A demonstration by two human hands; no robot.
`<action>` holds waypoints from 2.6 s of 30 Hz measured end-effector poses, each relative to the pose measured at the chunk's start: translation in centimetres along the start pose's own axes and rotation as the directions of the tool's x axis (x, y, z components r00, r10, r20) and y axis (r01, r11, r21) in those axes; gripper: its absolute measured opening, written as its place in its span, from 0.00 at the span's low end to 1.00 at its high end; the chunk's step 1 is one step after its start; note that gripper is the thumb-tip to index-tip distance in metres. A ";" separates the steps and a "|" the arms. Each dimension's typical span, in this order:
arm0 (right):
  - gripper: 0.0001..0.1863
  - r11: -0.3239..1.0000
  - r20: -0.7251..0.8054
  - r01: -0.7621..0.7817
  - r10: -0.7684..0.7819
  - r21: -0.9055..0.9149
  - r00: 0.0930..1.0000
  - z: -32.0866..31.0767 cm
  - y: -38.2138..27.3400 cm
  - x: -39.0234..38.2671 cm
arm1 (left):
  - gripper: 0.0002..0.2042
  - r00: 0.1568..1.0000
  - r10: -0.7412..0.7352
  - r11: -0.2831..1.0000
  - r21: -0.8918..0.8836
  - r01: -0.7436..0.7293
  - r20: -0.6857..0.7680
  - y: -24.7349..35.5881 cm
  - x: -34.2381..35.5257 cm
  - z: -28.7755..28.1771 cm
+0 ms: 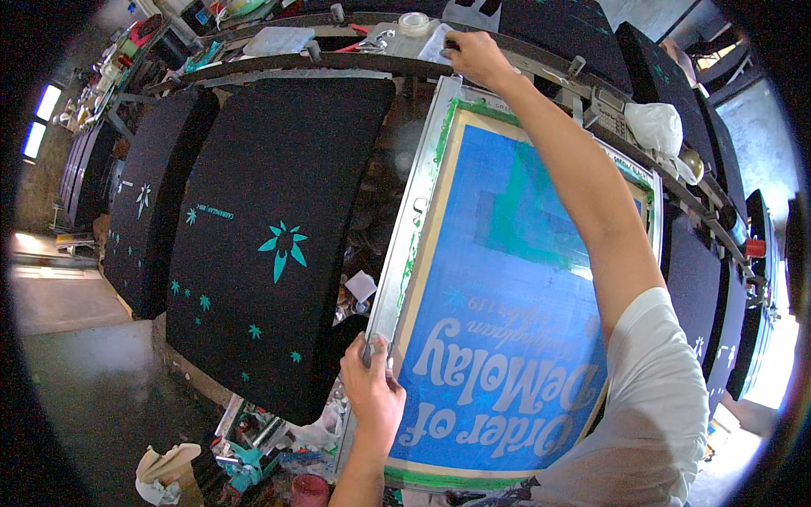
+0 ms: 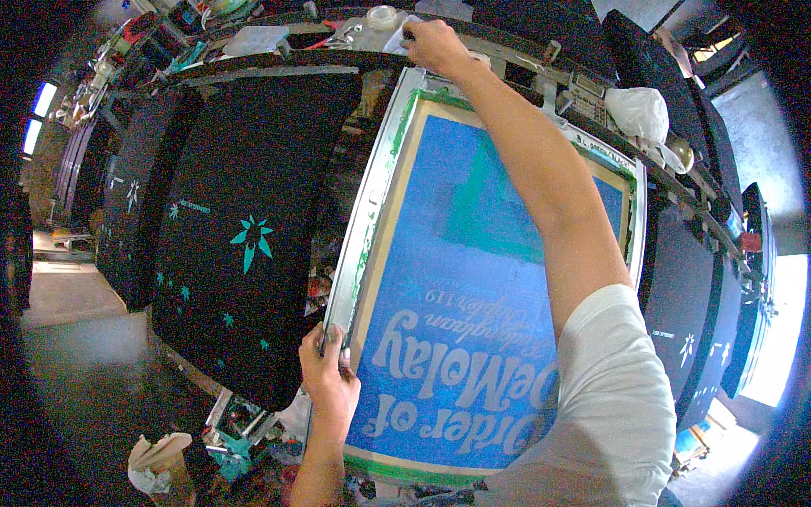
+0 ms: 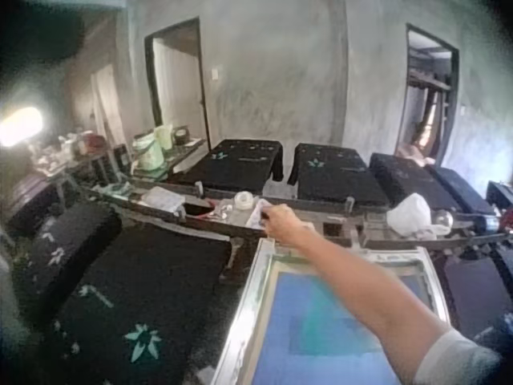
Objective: The person repeatedly applies green ink to a screen printing frame using a squeegee, then wipes the screen surface with a cloth. The person handles the squeegee and cloth while working on the frame in a cluttered workshop.
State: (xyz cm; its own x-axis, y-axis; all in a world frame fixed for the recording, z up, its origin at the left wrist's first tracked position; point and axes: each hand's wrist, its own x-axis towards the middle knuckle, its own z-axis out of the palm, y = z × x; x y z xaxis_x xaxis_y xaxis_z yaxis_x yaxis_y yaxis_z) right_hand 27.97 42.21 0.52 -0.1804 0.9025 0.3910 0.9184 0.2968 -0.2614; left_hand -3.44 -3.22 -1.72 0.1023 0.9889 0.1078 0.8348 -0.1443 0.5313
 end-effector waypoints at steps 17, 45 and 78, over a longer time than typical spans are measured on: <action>0.15 0.809 -0.220 -0.295 0.453 0.508 0.864 -0.7 1.6 -3.7 | 0.32 0.999 -0.011 1.000 -0.018 0.011 -0.033 -0.8 -0.5 0.3; 0.14 0.282 0.216 -0.957 0.932 0.064 0.290 -28.7 -17.6 -75.1 | 0.26 0.982 -0.021 1.000 -0.016 0.024 0.187 -3.4 -8.7 -4.0; 0.17 0.178 0.301 -0.983 0.935 0.052 0.185 -27.9 -18.7 -77.0 | 0.23 0.992 0.045 0.993 0.107 -0.057 0.119 -3.0 -8.6 -3.5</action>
State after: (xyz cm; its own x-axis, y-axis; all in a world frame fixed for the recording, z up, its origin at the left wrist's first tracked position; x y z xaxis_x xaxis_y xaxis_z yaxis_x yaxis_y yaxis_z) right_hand 34.56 -41.55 -0.05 0.7198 0.5389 -0.4376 0.3228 -0.8179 -0.4763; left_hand -8.71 -11.40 -1.25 0.2030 0.9787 0.0310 0.8805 -0.1962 0.4316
